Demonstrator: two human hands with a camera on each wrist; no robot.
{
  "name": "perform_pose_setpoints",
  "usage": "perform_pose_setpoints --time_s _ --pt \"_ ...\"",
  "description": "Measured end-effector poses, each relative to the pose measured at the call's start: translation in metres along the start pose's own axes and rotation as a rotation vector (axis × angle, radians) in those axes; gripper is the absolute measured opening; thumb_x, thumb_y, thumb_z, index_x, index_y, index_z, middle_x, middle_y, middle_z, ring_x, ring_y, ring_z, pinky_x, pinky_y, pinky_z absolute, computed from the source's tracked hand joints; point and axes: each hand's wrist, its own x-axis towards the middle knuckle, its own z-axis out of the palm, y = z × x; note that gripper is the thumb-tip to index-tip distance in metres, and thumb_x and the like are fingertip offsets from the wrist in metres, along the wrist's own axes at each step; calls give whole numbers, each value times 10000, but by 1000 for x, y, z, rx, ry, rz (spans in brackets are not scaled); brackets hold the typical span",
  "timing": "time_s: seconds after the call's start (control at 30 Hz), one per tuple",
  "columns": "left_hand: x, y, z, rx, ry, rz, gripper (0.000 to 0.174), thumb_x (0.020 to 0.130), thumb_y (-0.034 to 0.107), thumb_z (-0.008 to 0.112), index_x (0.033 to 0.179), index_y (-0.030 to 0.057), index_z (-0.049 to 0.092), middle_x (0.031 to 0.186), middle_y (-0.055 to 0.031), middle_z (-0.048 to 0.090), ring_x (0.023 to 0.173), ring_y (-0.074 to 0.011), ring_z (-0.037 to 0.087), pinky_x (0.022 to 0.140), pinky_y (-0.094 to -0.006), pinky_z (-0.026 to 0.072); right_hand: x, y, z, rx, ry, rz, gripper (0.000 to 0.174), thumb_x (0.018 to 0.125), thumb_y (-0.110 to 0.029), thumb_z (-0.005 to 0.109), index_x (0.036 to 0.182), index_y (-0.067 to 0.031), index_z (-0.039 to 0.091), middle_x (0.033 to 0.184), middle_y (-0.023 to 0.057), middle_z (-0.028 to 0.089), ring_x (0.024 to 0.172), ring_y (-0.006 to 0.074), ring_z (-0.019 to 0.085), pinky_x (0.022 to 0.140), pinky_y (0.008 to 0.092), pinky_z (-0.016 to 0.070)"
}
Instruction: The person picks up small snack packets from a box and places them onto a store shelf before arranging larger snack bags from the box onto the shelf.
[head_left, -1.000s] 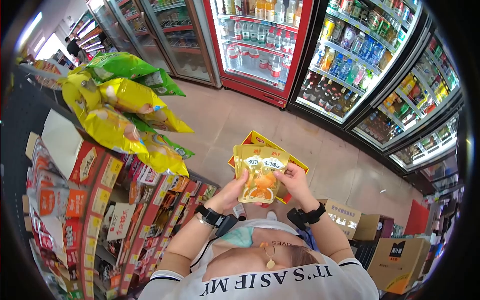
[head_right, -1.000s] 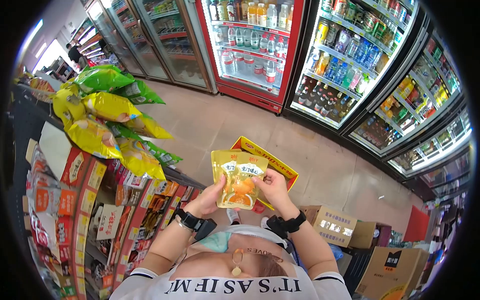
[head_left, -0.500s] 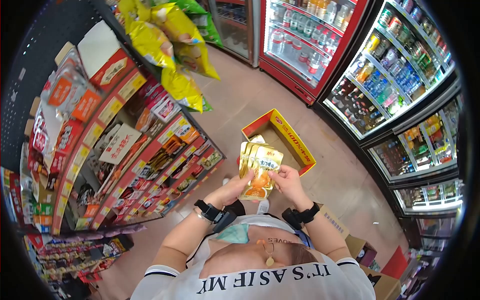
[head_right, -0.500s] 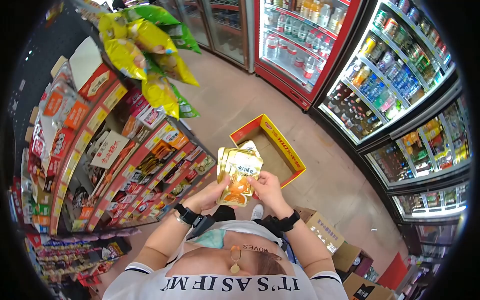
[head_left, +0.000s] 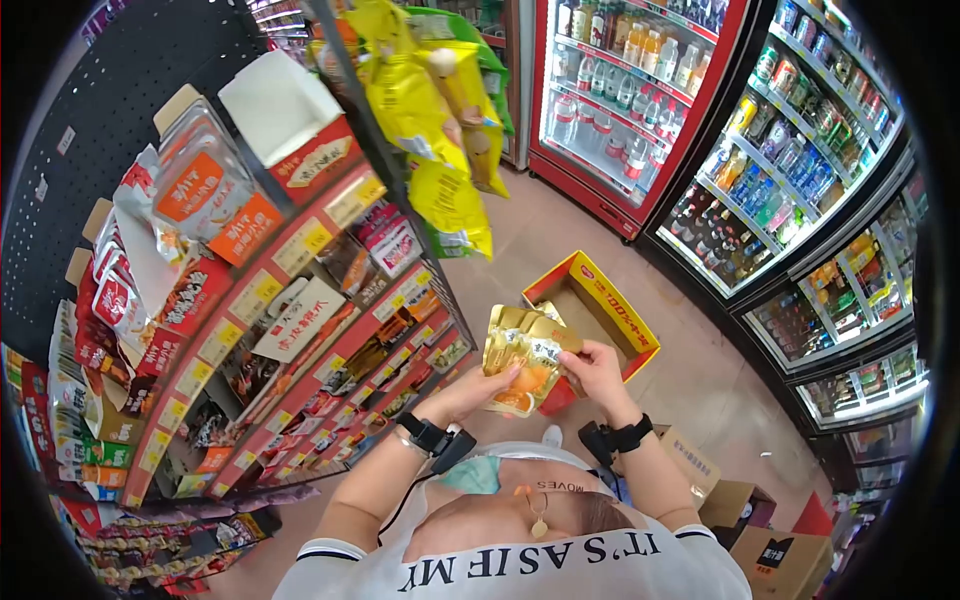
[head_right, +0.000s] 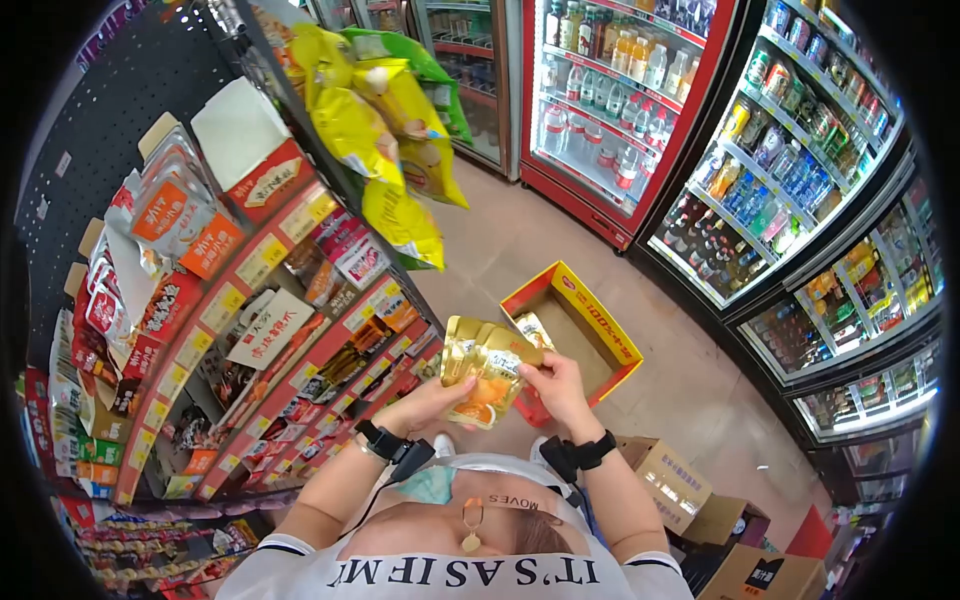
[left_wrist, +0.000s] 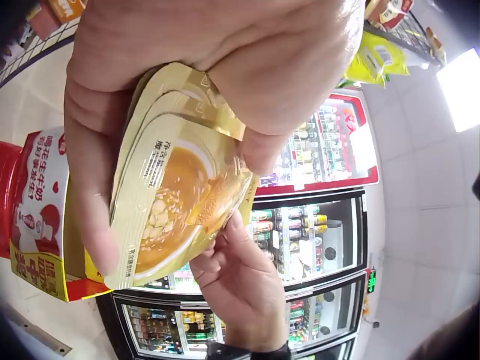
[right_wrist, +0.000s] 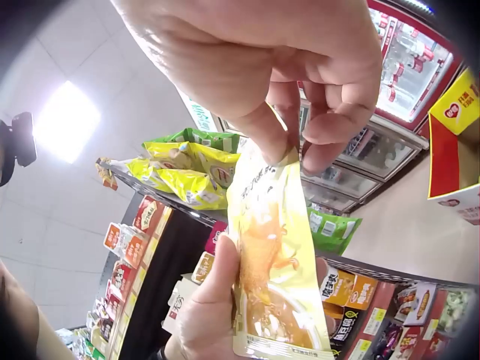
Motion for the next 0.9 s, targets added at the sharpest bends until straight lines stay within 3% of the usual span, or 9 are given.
perform_pose_setpoints --time_s 0.03,0.17,0.27,0.4,0.43,0.67,0.9 --pt "-10 7 -6 -47 4 -7 442 889 287 558 1232 28 459 1119 -102 581 961 -196 604 693 -320 553 -1 2 10 122 2 94 170 829 -100 635 944 21 603 732 0 596 590 33 519 526 163 412" --pt "-34 8 -36 43 -13 89 406 869 231 592 1204 23 494 1118 -103 580 959 -197 604 713 -318 551 8 8 40 100 24 97 145 822 -142 655 857 -26 573 602 -17 557 479 28 498 410 162 365" --pt "-43 4 -53 20 -30 103 406 864 215 600 1205 23 492 1106 -95 583 956 -192 601 717 -315 551 9 -6 55 12 -45 161 145 838 -131 632 901 -15 571 670 8 586 475 43 519 423 158 385" --pt "-59 6 -63 -10 -20 100 388 871 174 578 1224 55 471 1113 -55 576 966 -154 585 669 -292 549 9 -39 83 109 -136 98 204 832 -136 637 939 9 542 656 2 568 453 44 517 387 164 376" --pt "-65 7 -65 33 -29 129 392 887 223 564 1215 27 475 1128 -84 567 969 -176 588 731 -310 544 7 -49 90 106 -144 92 204 832 -136 637 939 9 542 656 2 568 453 44 517 387 164 376" --pt "-101 16 -72 161 -43 117 415 910 270 527 1248 43 443 1161 -66 546 1031 -145 550 742 -286 530 7 -84 118 -96 -255 87 200 818 -145 653 925 15 601 653 3 573 429 34 470 382 174 361" --pt "-118 22 -91 56 -125 228 416 946 253 444 1283 18 375 1168 -137 542 997 -233 590 727 -310 544 4 -133 138 -255 -181 -118 155 821 -121 640 885 18 612 617 -5 551 433 30 432 394 191 339"
